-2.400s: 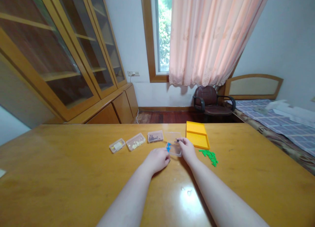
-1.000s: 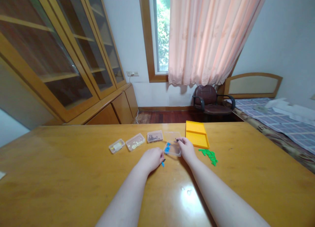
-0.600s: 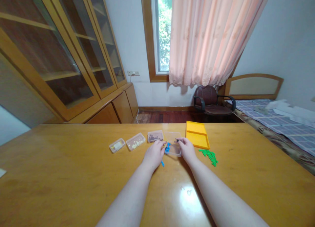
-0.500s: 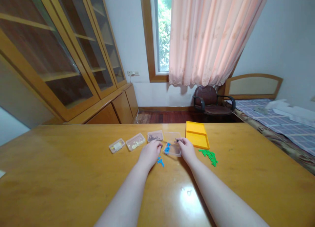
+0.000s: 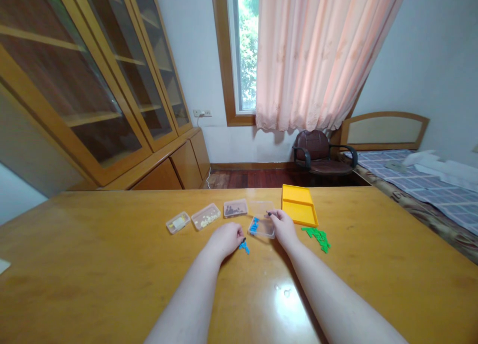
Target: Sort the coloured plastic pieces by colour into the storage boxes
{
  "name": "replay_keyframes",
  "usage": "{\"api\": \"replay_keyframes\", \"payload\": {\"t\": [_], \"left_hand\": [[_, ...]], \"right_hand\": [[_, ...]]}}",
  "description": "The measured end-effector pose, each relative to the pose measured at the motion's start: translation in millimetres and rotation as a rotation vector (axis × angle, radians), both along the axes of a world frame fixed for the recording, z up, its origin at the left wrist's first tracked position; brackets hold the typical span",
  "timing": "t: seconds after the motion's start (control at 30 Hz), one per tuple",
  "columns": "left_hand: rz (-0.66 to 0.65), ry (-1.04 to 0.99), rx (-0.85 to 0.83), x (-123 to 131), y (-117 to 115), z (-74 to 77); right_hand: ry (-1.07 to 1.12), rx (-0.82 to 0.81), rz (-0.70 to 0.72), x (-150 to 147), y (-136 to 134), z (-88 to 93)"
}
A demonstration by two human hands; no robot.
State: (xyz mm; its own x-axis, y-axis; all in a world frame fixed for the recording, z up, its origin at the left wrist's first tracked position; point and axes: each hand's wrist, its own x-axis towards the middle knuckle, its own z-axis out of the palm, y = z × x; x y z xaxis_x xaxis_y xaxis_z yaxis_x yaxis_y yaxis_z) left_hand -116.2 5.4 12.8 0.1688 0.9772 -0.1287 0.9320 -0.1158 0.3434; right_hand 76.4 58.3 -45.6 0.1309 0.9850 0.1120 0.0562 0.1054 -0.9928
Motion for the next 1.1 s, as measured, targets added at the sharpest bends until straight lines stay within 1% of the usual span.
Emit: {"api": "replay_keyframes", "payload": {"t": [0.13, 0.23, 0.3, 0.4, 0.43, 0.5, 0.57, 0.63, 0.73, 0.8, 0.9, 0.97, 1.03, 1.1], "left_hand": [[-0.003, 0.022, 0.015, 1.3, 0.0, -4.3], [0.002, -0.002, 0.045, 1.9, 0.1, -5.5], [0.011, -0.053, 0.116, 3.8, 0.6, -4.4], [0.024, -0.172, 0.284, 10.3, 1.1, -2.9], [0.018, -0.209, 0.32, 13.2, 1.1, -3.1], [0.0, -0.253, 0.331, 18.4, 0.9, -4.4], [-0.006, -0.244, 0.299, 20.7, 0.9, -6.0], [0.02, -0.185, 0.271, 17.6, 1.8, -6.0], [0.07, -0.069, 0.21, 3.0, 4.2, -3.3], [0.076, -0.035, 0.157, -9.0, 5.2, -1.5], [0.052, -0.044, 0.007, -21.8, 4.1, -1.6], [0.037, -0.061, -0.082, -24.3, 2.3, -3.3], [0.037, -0.075, -0.122, -22.9, 0.7, -5.3], [0.042, -0.087, -0.128, -19.2, 0.0, -6.5]], "right_hand": [[0.009, 0.004, -0.002, -1.0, -1.4, 2.1], [0.016, 0.005, -0.005, -1.4, -1.8, 3.9], [0.023, -0.001, -0.003, -1.7, -1.8, 4.7], [0.028, 0.002, 0.004, -2.8, -2.5, 5.6], [0.029, 0.005, 0.006, -3.2, -2.9, 6.0], [0.027, 0.016, 0.015, -3.7, -4.1, 6.9], [0.023, 0.022, 0.027, -3.7, -4.9, 7.7], [0.019, 0.022, 0.03, -3.0, -4.7, 7.8], [0.006, 0.002, 0.023, -1.4, -2.6, 5.2], [-0.001, -0.006, 0.019, -0.4, -0.9, 2.2], [0.002, -0.01, 0.013, 0.4, 0.6, -1.3], [0.0, -0.012, 0.007, 0.3, 0.6, -1.7], [-0.002, -0.006, 0.008, 0.0, 0.0, -0.8], [-0.002, 0.004, 0.012, -0.5, -0.4, 0.4]]}}
